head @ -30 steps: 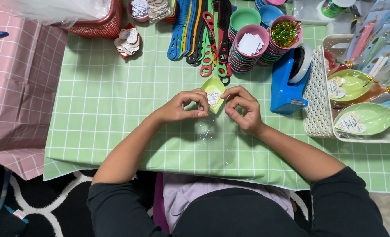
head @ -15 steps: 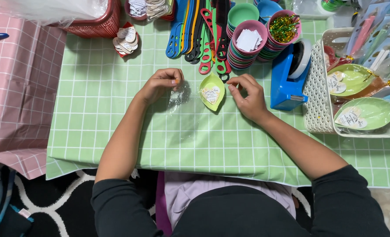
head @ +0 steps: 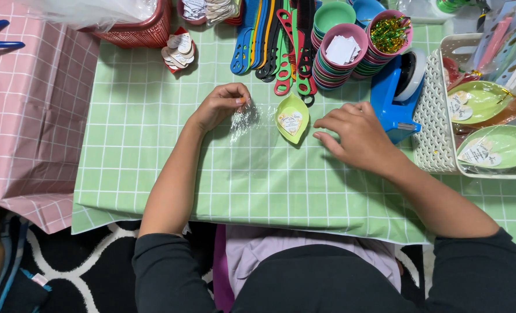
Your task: The person places small paper heart cutouts into leaf-shaped plastic cups, then secures the tops of the cups with small green and red plastic fasteners.
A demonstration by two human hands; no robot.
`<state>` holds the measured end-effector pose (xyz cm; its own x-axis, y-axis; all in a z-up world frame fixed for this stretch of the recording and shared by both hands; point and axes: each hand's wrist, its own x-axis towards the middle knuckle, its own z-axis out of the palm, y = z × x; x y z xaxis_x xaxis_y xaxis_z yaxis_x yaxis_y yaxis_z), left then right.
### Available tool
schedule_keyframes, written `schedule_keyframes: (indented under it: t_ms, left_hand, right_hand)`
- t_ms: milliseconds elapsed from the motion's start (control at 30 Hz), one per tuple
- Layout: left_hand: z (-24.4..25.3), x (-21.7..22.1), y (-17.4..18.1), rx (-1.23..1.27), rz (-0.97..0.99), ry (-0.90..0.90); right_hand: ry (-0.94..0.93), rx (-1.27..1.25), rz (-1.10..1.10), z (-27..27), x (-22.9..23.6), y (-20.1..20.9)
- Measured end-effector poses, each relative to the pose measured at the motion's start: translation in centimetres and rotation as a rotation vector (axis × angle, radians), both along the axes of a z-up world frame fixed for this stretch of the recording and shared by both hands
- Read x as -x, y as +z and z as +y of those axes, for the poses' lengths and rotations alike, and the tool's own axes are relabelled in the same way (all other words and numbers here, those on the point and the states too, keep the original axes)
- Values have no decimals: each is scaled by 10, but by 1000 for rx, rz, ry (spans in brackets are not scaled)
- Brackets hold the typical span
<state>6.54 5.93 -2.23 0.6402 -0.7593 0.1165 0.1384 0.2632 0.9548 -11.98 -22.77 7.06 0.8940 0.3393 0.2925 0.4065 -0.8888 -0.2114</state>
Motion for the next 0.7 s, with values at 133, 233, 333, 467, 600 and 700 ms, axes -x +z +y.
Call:
schedule_keyframes:
  t_ms: [133,233,333,467,600,700]
  left_hand:
    - [-1,-1,-5,26,3,-13]
    - [-2,0,-2,22,-3,-30]
    - [-1,4,3,13,-7,-25]
    - [0,3,2,-7,-11,-11]
    - [0,0,2,0,-1,-27]
    - [-1,2,5,4,-3,-33]
  right_hand:
    - [-58,-72,161,5,-14,22]
    - [-154,-74,277,9,-39,1]
    - [-248,21,300,22,-57,-25]
    - [-370,187,264,20,-81,-71]
    - [-407,122,293,18,-87,-66]
    - [-414,5,252,8,-85,-56]
